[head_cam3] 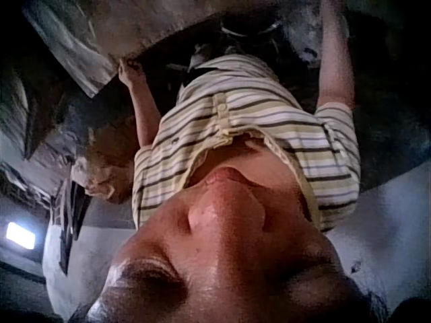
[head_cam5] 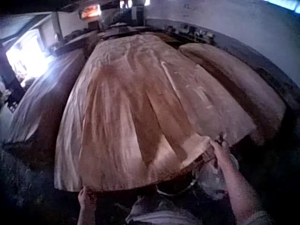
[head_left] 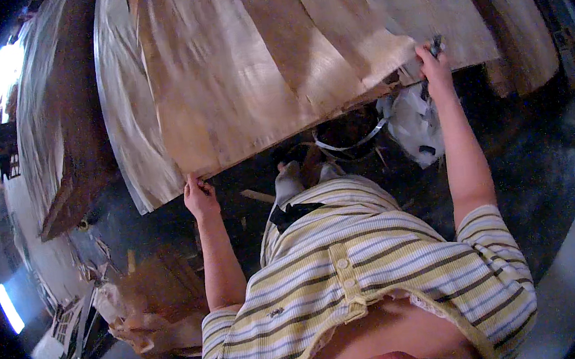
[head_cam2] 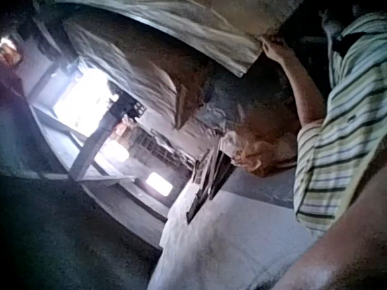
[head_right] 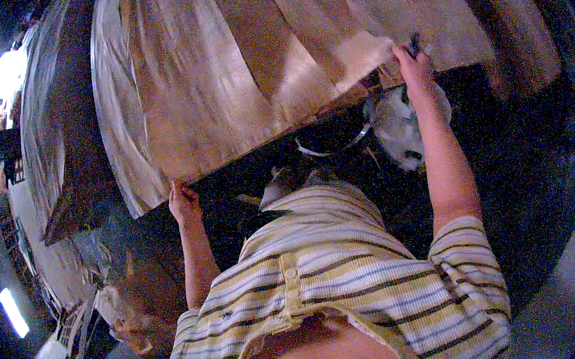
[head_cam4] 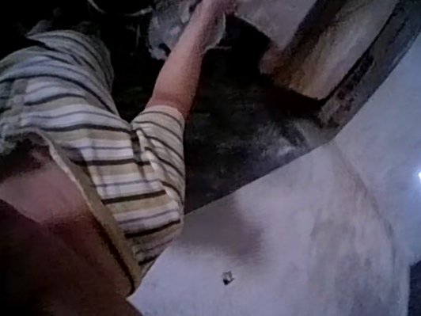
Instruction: The person handles large sheets of wood veneer, cutting and trimming them with a utility knife and taping pieces together.
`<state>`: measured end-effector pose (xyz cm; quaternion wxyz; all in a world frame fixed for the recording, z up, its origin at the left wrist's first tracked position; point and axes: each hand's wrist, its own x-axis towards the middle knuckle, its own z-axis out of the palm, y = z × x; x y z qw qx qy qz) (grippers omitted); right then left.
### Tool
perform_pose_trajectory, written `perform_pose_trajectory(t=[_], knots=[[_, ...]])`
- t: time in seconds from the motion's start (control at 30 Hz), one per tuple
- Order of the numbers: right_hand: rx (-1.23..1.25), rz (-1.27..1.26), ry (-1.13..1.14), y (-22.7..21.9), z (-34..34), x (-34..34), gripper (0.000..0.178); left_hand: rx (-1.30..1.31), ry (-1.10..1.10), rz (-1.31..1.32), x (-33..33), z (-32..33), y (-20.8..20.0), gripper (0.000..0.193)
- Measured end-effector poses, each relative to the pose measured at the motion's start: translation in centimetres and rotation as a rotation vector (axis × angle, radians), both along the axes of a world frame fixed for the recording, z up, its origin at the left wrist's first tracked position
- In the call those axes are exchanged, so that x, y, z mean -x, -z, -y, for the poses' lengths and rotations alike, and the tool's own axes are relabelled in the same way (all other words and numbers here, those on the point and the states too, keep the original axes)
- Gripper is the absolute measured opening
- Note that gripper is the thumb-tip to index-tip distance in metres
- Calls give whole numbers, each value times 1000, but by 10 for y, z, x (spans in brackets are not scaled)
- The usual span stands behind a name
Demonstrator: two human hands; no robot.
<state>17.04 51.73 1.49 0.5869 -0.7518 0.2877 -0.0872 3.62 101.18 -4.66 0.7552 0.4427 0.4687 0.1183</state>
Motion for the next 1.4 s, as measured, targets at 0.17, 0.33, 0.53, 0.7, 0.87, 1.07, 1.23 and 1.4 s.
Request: perform_pose_trajectory(t=[0.17, 0.33, 0.53, 0.7, 0.87, 1.07, 1.23, 1.4], knots=[[-513, 95, 224, -21, -29, -17, 14, 32, 86, 18, -1, 2, -7, 16], [-808, 17, 232, 16, -26, 34, 28, 359, 141, 196, 20, -1, -18, 21], [-755, -113, 111, 43, -70, 68, 30, 434, 283, 207, 11, 36, -24, 24], [-573, -139, 168, 60, -85, 47, 18, 140, 295, 122, -22, 68, -6, 20], [-550, -131, 261, 59, -96, 11, 14, -13, 313, 133, -50, 58, 13, 13], [-207, 66, 190, 41, -86, 31, 17, 144, 259, 126, -34, 55, -5, 10], [-442, -20, 293, 62, -80, 55, 15, 135, 293, 87, -15, 66, -6, 15], [-528, 77, 371, 58, -73, 58, 20, 169, 270, 97, -13, 66, -16, 18]])
